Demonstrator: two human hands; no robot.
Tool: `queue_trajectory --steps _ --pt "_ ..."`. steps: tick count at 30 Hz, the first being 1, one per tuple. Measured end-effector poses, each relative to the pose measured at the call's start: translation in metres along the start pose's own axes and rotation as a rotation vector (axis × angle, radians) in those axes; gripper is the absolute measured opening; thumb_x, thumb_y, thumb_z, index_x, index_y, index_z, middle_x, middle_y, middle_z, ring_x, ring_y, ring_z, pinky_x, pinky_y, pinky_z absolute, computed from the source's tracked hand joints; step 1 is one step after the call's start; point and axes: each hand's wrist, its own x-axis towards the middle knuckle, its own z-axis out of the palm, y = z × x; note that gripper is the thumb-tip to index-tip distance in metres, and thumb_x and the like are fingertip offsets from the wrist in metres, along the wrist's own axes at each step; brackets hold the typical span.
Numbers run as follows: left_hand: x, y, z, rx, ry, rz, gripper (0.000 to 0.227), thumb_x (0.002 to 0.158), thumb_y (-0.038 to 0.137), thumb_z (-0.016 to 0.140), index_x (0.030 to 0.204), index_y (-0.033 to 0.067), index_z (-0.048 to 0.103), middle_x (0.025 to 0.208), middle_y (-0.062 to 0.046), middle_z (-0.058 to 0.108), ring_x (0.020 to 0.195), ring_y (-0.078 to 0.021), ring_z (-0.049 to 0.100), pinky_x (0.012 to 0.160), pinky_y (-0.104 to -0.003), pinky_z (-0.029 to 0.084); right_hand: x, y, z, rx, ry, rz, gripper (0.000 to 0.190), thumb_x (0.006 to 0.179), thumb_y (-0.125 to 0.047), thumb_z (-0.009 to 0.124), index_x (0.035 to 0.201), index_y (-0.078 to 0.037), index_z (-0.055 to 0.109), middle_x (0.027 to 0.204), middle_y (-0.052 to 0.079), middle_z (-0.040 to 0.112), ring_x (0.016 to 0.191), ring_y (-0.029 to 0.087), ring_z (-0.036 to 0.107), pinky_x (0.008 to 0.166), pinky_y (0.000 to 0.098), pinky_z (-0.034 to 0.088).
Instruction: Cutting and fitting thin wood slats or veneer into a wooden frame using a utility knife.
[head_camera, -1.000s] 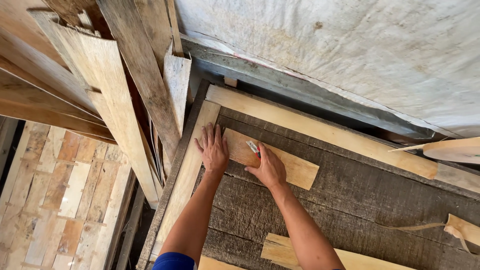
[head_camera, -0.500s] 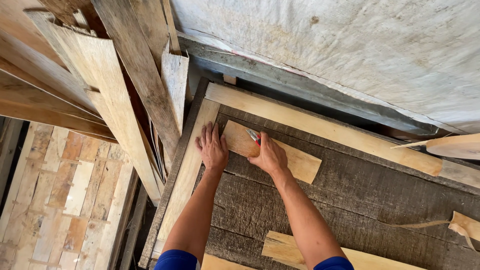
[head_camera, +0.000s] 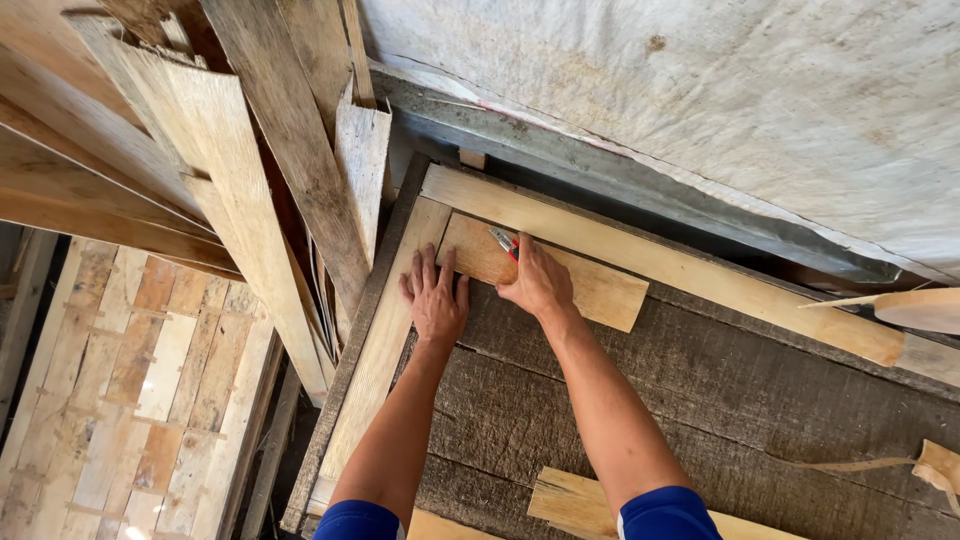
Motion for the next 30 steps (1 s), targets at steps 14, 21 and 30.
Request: queue_trajectory --steps 14,21,30 --pt "0.002 0.002 0.001 0.056 -0.035 -0.017 0.063 0.101 0.050 0.056 0.157 0.0254 0.044 0.167 -0.012 0.031 0.155 -0.0336 0.023 0.123 -0.060 0.010 -0.011 0.004 0.018 0.084 0.173 -0.036 0.107 0.067 -0.035 0.093 0.151 -0.005 0.035 0.137 0.020 0.060 0.120 0.035 0.062 0.096 0.0453 0.054" --pt "0.003 0.005 -0.002 0.035 -0.072 -0.046 0.062 0.102 0.050 0.054 0.157 0.0244 0.043 0.168 -0.011 0.029 0.157 -0.0330 0.020 0.125 -0.059 0.009 -0.048 0.046 0.067 0.318 0.333 0.185 0.039 0.103 -0.016 0.067 0.138 -0.008 0.052 0.112 0.011 0.067 0.091 0.023 0.070 0.072 0.0381 0.063" --pt "0.002 0.005 0.002 0.049 -0.057 -0.046 0.062 0.102 0.049 0.053 0.158 0.0263 0.042 0.169 -0.009 0.028 0.157 -0.0311 0.018 0.125 -0.058 0.008 -0.096 0.094 0.045 0.345 0.716 0.400 0.045 0.095 -0.006 0.067 0.137 -0.001 0.054 0.134 0.021 0.039 0.103 0.031 0.063 0.080 0.0411 0.063"
